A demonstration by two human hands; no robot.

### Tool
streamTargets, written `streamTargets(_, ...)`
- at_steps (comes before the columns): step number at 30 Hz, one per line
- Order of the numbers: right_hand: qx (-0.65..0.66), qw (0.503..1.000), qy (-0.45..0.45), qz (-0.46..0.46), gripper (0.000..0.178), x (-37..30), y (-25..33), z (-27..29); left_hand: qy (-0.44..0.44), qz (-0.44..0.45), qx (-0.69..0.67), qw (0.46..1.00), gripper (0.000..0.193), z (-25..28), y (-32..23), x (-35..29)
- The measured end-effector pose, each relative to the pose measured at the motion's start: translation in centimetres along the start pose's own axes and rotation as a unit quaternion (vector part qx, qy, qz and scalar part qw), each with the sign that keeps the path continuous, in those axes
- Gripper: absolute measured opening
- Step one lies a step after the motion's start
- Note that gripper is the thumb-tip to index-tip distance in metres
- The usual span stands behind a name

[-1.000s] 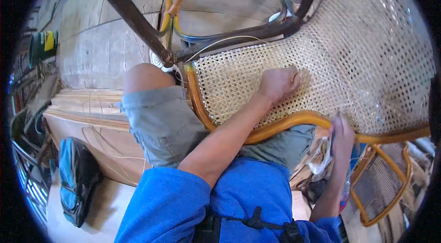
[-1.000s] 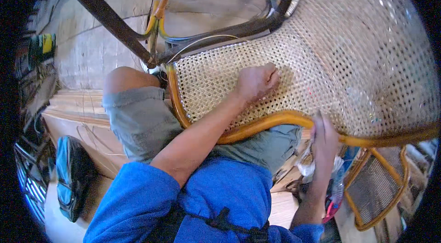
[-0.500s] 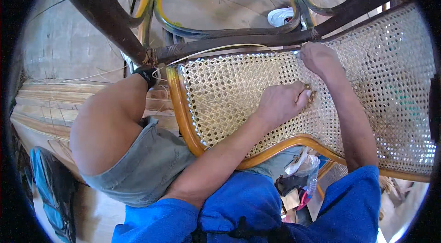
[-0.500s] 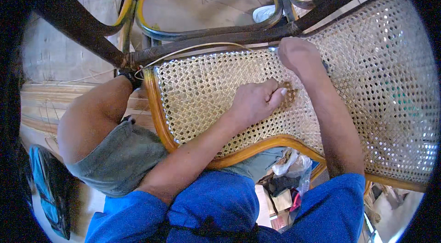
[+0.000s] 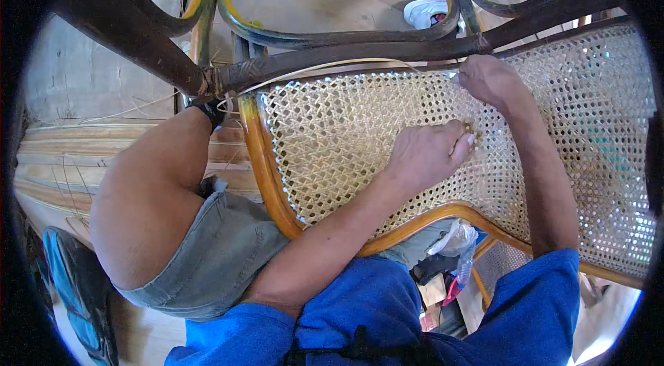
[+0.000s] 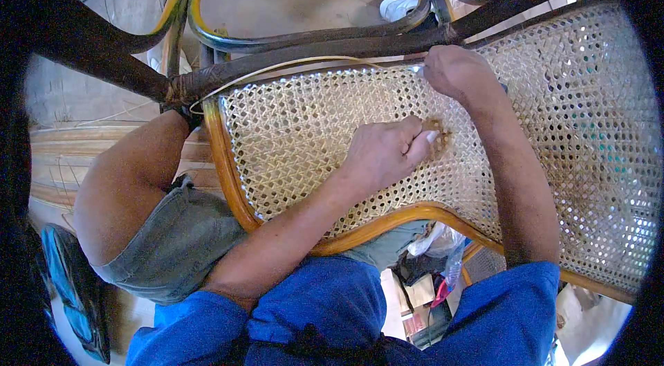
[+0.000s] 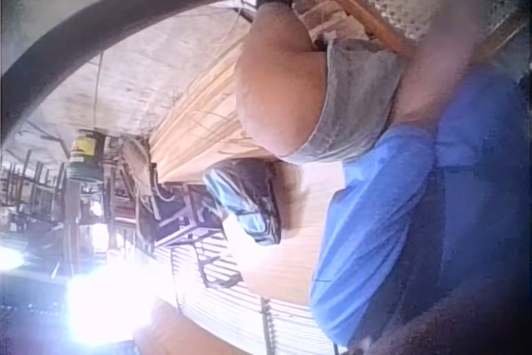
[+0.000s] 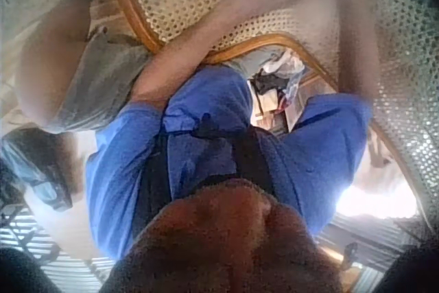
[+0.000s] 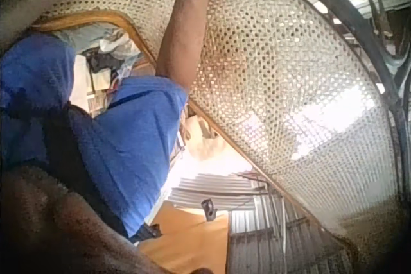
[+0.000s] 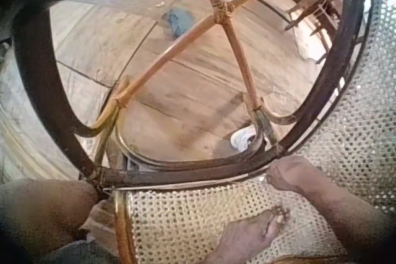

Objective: The person weaves a rattan cane into the seat of a wooden chair. They use a hammer to tap the cane into place and a small metal tool to adjust the weave. The person works methodically along the edge of the chair seat, securing the cane into the frame.

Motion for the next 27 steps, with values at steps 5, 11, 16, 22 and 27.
streamTargets(5, -0.016, 0.997, 0.048, -0.058, 0.029, 0.7, -0.2, -0.5, -0.018, -0.003, -0.019, 1.0, 0.029, 0.1, 0.0, 0.0)
streamTargets(11, -0.04, 0.999, 0.037, 0.001, 0.029, 0.9, 0.6, -0.3, -0.015, 0.006, -0.015, 1.0, 0.029, 0.1, 0.2, 0.0)
streamTargets(16, -0.04, 0.996, 0.084, -0.012, 0.036, 1.1, 1.4, 0.0, -0.014, 0.007, -0.022, 1.0, 0.03, 0.1, 0.3, 0.1)
streamTargets(22, -0.008, 0.998, 0.036, 0.059, 0.038, 0.7, 1.2, 0.2, -0.007, 0.011, -0.03, 0.999, 0.032, 0.0, 0.4, 0.1)
streamTargets(27, -0.046, 0.996, 0.078, 0.027, 0.038, 1.2, 0.6, -0.7, -0.005, 0.008, -0.028, 1.0, 0.031, 0.2, 0.2, 0.1)
Point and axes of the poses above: each hand's wrist, its own x-axis towards the middle knuckle, its own z-axis out of the back of the hand, y = z × x, the point moved 9 cm from there along x, towards the middle knuckle, and after that the axes turned 15 degrees about x, right-handed, at the moved point
